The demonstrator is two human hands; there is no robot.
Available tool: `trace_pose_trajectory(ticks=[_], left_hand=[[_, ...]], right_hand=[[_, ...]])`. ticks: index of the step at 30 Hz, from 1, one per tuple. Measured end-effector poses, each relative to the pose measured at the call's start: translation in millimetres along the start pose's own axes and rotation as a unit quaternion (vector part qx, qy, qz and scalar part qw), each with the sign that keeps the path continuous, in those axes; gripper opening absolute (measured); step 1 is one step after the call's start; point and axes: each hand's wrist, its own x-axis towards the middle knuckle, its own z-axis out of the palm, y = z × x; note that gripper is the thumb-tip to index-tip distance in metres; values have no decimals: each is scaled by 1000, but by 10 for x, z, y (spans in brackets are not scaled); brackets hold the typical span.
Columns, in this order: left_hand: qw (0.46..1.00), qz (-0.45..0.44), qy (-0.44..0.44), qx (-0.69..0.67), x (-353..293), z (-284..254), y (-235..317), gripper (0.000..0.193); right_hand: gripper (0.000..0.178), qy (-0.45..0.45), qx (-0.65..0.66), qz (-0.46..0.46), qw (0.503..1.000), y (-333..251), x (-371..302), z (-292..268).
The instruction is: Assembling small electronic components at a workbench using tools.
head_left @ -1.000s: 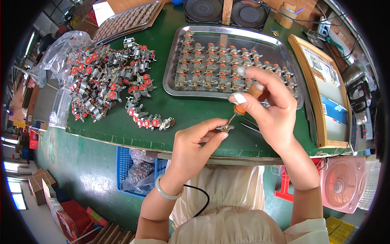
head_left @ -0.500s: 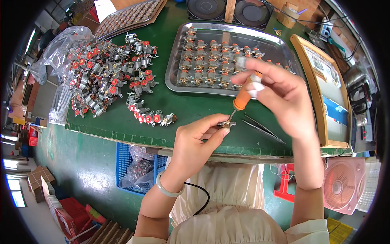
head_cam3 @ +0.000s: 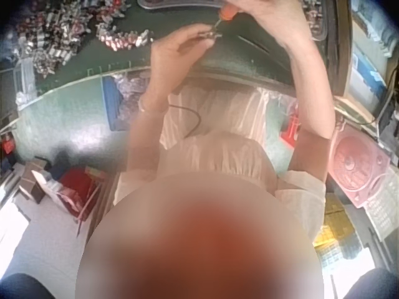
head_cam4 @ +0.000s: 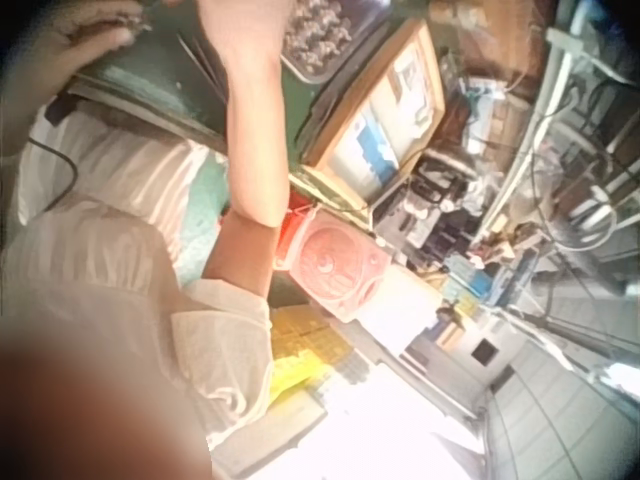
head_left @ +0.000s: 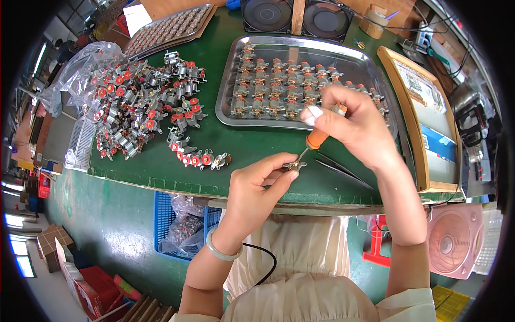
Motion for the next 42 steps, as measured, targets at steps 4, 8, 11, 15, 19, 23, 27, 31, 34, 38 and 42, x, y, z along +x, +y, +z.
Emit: trace_pose_trajectory(ticks=[4,8,11,15,19,23,27,31,34,38,42], left_hand=[[1000,23,3,14,16,24,-13,24],[999,27,-12,29,-5,22,-1,26],[999,39,-1,-23,-32,4,-32,28],[980,44,27,-191,-26,-32,77,26],[967,-53,-18,-250,-21,-76,172,31],[951,-79,-44,-295,-29,-59,175,32],[946,-83,-57,-308,-45,-29,193,31],[942,-84,-66,-319,-50,-10,202,32],[943,-88,-73,-312,-56,-3,212,31],[941,-94,-79,-315,-67,-9,223,31],[941,-94,-81,-314,-65,3,236,31]], right_hand=[[37,50,5,105,993,-220,-50,137],[28,72,76,3,994,-157,-100,151],[18,104,334,8,937,-141,-215,138],[26,94,435,64,893,-73,-521,267],[21,8,418,191,888,-86,-685,324],[19,34,500,182,846,-69,-678,464],[17,78,519,136,840,-8,-679,519],[15,97,496,121,854,-19,-710,521],[14,90,496,103,857,9,-729,501],[13,107,509,89,850,19,-734,495],[11,119,485,90,862,14,-755,487]])
